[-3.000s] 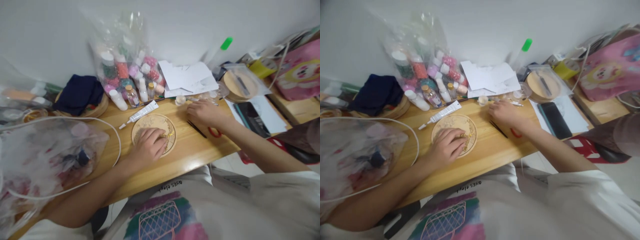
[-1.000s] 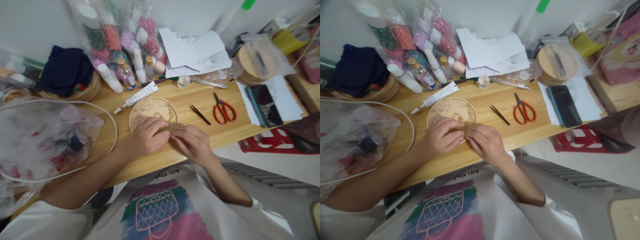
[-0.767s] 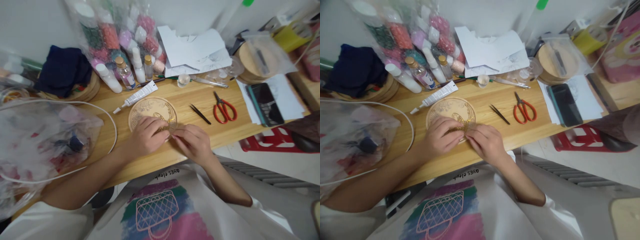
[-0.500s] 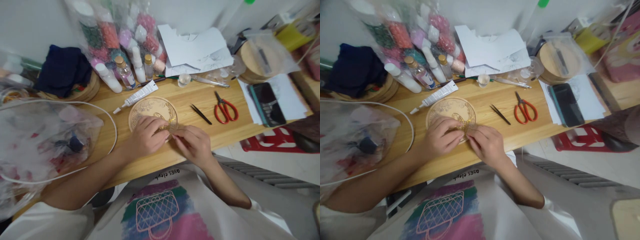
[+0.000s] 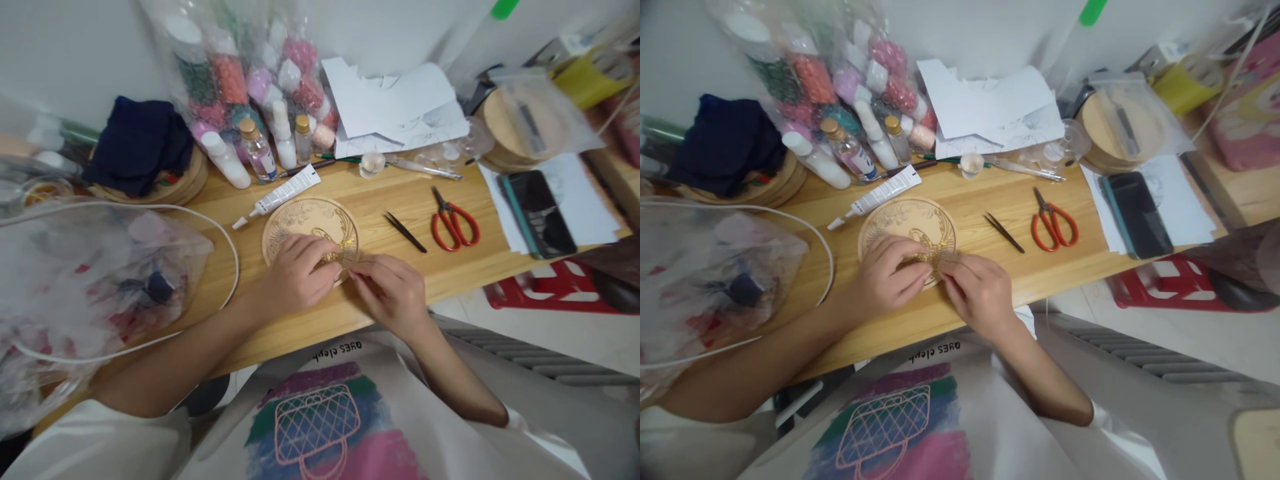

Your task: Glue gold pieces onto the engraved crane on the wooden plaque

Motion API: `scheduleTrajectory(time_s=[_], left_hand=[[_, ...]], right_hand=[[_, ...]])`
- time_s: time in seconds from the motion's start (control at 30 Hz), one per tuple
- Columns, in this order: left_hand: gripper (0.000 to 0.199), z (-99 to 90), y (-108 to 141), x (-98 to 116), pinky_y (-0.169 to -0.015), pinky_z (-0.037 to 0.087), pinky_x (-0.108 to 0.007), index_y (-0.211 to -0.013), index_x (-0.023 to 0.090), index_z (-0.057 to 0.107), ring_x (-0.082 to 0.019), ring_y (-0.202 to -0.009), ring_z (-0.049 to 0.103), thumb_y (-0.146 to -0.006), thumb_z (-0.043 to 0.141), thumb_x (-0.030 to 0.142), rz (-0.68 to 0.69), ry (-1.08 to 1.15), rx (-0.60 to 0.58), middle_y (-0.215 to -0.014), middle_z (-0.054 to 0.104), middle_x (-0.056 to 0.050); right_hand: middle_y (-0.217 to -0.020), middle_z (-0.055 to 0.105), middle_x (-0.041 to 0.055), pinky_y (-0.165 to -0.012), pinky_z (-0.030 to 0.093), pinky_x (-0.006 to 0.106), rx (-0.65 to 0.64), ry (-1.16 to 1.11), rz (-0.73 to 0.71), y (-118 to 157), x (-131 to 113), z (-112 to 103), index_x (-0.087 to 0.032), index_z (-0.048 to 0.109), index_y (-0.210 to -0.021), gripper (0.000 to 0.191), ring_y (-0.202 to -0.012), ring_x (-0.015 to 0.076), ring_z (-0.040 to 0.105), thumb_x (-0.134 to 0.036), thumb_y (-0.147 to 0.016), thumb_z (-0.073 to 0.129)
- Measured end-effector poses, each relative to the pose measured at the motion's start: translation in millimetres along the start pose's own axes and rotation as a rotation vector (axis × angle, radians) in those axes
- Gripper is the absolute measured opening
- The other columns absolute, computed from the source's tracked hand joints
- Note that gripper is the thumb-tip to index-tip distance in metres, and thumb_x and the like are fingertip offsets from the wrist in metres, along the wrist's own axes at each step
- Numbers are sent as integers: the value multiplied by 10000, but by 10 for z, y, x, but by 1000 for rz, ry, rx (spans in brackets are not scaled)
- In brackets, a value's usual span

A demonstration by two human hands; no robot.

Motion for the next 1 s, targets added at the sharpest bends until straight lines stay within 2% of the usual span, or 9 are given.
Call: scheduleTrajectory(time_s=[0.17,0.43,0.67,0.8,1.0], left_hand=[[150,2,-4,12,-800,475,-330,-780,176,636,-176,-901,614,-906,566,132,5,-15,16,-969,683,-60],[117,-3,29,-40,-805,489,-340,-856,176,665,-184,-911,629,-911,566,146,-17,-36,50,-1000,687,-69],[104,-6,-6,7,-777,498,-350,-975,140,668,-205,-890,653,-938,620,225,27,-26,18,-953,703,-81],[69,-23,-21,34,-760,501,-315,-899,173,637,-167,-856,651,-945,590,151,39,-24,30,-914,707,-32],[95,-2,-6,41,-718,486,-316,-881,167,613,-160,-759,634,-957,562,141,78,-68,31,-806,701,-9]], right_hand=[[-832,763,59,-641,564,308,10,5,43,14,-20,8,-202,676,-923,123,-712,183,693,-135,-907,574],[-700,706,35,-580,510,268,51,8,126,51,38,-38,-188,670,-851,112,-630,158,648,-138,-895,580],[-753,733,49,-625,543,270,76,-3,75,52,-6,-2,-166,670,-878,87,-680,160,677,-120,-892,598],[-837,761,77,-703,579,288,63,-43,42,42,-66,33,-152,676,-920,83,-781,180,718,-108,-885,614],[-815,757,69,-671,574,274,68,-56,78,42,-80,36,-153,674,-897,59,-747,166,712,-125,-888,623]])
Point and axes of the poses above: each hand's wrist, its own y-axis away from the middle knuckle, its own z-axis out of the palm, x = y × z, the point moved 3 cm from there along -y, towards the middle knuckle
